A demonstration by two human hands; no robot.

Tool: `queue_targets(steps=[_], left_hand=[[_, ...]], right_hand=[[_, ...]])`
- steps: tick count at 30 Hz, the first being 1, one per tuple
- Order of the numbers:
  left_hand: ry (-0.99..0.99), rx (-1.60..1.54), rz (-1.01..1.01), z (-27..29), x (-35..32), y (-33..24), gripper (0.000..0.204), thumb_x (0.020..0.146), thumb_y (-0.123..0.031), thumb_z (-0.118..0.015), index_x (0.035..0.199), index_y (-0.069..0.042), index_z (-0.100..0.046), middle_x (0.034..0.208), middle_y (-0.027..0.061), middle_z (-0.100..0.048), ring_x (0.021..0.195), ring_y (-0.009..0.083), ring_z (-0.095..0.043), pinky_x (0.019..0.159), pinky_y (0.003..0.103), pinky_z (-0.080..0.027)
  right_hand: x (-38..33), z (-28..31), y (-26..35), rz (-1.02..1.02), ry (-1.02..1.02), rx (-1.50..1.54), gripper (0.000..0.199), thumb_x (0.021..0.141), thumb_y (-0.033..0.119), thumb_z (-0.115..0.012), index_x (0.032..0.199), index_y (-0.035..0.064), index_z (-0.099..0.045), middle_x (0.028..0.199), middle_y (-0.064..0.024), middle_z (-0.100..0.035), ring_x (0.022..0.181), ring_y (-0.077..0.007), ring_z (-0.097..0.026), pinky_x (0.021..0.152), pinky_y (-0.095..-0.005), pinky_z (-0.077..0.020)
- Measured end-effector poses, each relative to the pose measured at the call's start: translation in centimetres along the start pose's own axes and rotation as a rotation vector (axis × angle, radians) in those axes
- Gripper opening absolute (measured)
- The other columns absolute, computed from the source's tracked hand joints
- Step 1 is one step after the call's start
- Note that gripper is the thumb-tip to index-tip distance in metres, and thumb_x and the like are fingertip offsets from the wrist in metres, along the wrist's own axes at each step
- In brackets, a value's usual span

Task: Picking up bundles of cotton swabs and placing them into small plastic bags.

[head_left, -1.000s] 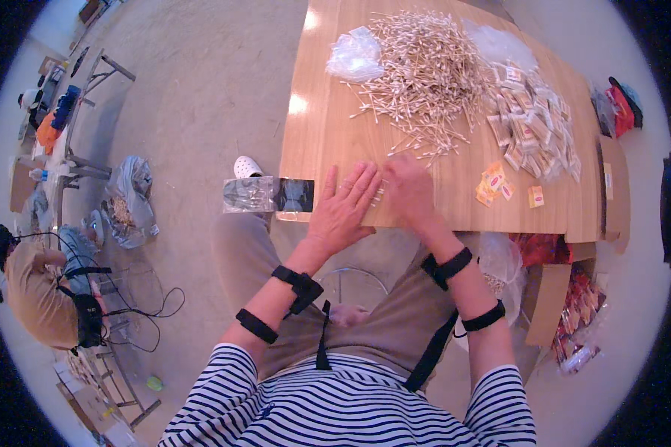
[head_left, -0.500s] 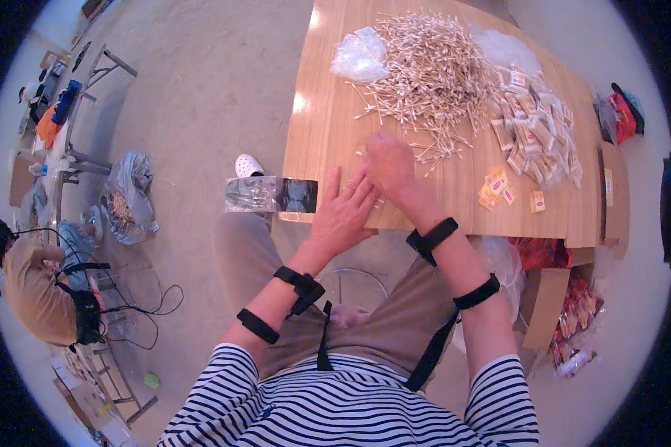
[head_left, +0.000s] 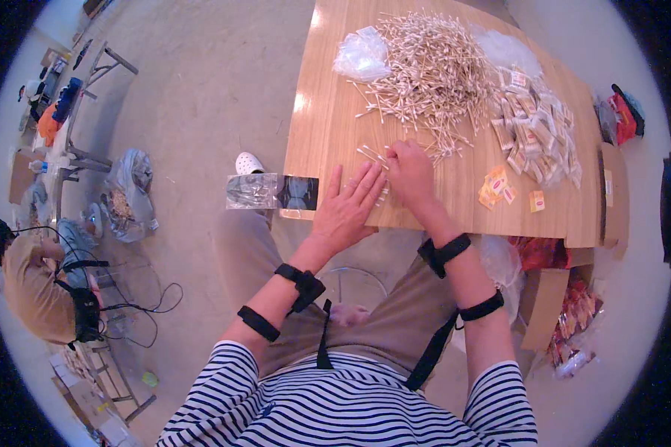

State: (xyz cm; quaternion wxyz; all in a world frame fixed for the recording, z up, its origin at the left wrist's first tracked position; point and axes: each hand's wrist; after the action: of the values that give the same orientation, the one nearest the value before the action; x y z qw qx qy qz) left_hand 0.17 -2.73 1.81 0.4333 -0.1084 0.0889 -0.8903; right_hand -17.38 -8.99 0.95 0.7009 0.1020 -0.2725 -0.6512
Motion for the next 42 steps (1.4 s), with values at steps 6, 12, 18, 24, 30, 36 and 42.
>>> queue_targets(steps=[6, 12, 18, 24, 30, 36, 42], left_hand=[[0.001, -0.002, 0.007, -0.1, 0.0, -0.1, 0.111, 0.064, -0.040, -0.085, 0.156, -0.010, -0.029, 0.162, 0.0062, -0.028, 0.152, 0.0222, -0.023, 0.123, 0.058, -0.013], [-0.020, 0.023, -0.009, 0.0, 0.0, 0.0, 0.114, 0.063, -0.048, -0.084, 0.155, -0.008, -0.031, 0.162, 0.0077, -0.029, 0.152, 0.0240, -0.023, 0.121, 0.058, -0.014], [0.000, -0.002, 0.001, 0.0, 0.0, 0.0, 0.107, 0.067, -0.041, -0.083, 0.155, -0.009, -0.032, 0.162, 0.0073, -0.028, 0.152, 0.0230, -0.022, 0.123, 0.058, -0.012], [-0.001, 0.038, -0.026, -0.4, 0.0, 0.2, 0.106, 0.066, -0.049, -0.083, 0.151, -0.006, -0.038, 0.161, 0.0115, -0.030, 0.152, 0.0276, -0.023, 0.122, 0.059, -0.012], [-0.013, 0.028, -0.015, -0.7, -0.1, 0.2, 0.104, 0.066, -0.049, -0.083, 0.150, -0.006, -0.039, 0.160, 0.0118, -0.030, 0.152, 0.0279, -0.022, 0.122, 0.059, -0.012], [-0.016, 0.059, -0.011, -0.2, 0.0, 0.0, 0.112, 0.065, -0.050, -0.083, 0.154, -0.007, -0.032, 0.161, 0.0110, -0.029, 0.152, 0.0264, -0.022, 0.122, 0.058, -0.013], [-0.009, 0.035, -0.005, -0.2, 0.0, 0.1, 0.116, 0.063, -0.050, -0.084, 0.155, -0.006, -0.029, 0.163, 0.0101, -0.027, 0.152, 0.0251, -0.024, 0.121, 0.058, -0.015]], right_hand=[[-0.2, 1.9, -0.9, 0.009, 0.004, -0.191, 0.009, 0.088, 0.012, -0.058, 0.089, 0.0048, -0.064, 0.093, -0.0175, -0.063, 0.083, -0.0380, -0.066, 0.070, -0.0479, -0.0538], [-1.2, 1.7, -0.8, 0.053, 0.071, -0.189, 0.006, 0.083, 0.009, -0.060, 0.087, 0.0044, -0.062, 0.091, -0.0169, -0.062, 0.080, -0.0382, -0.065, 0.069, -0.0486, -0.0540], [0.2, 0.2, -0.3, 0.076, 0.012, -0.136, 0.006, 0.085, 0.012, -0.061, 0.088, 0.0072, -0.063, 0.088, -0.0142, -0.062, 0.086, -0.0346, -0.064, 0.073, -0.0454, -0.0520], [1.4, -0.3, 1.7, -0.020, 0.092, -0.006, 0.008, 0.082, 0.012, -0.060, 0.085, 0.0060, -0.065, 0.088, -0.0153, -0.064, 0.087, -0.0356, -0.064, 0.075, -0.0472, -0.0515], [2.5, -0.4, 1.5, 0.044, 0.218, -0.046, 0.015, 0.083, 0.016, -0.059, 0.089, 0.0047, -0.068, 0.093, -0.0179, -0.067, 0.089, -0.0380, -0.065, 0.077, -0.0510, -0.0525], [1.8, 0.6, -0.1, 0.053, 0.231, -0.047, 0.015, 0.084, 0.017, -0.059, 0.087, 0.0043, -0.067, 0.092, -0.0182, -0.067, 0.090, -0.0394, -0.064, 0.078, -0.0504, -0.0518], [-0.9, 1.4, -0.2, 0.054, 0.197, 0.090, 0.011, 0.084, 0.014, -0.060, 0.084, 0.0044, -0.067, 0.091, -0.0181, -0.066, 0.087, -0.0387, -0.065, 0.076, -0.0499, -0.0517]])
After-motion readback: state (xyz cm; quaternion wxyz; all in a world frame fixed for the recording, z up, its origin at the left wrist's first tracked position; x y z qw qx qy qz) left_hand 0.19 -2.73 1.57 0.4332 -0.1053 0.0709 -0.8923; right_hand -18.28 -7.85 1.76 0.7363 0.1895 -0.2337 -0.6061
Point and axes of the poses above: each hand's wrist, its own x-axis towards the middle knuckle, its own z-axis out of the back of the hand, y = z × x
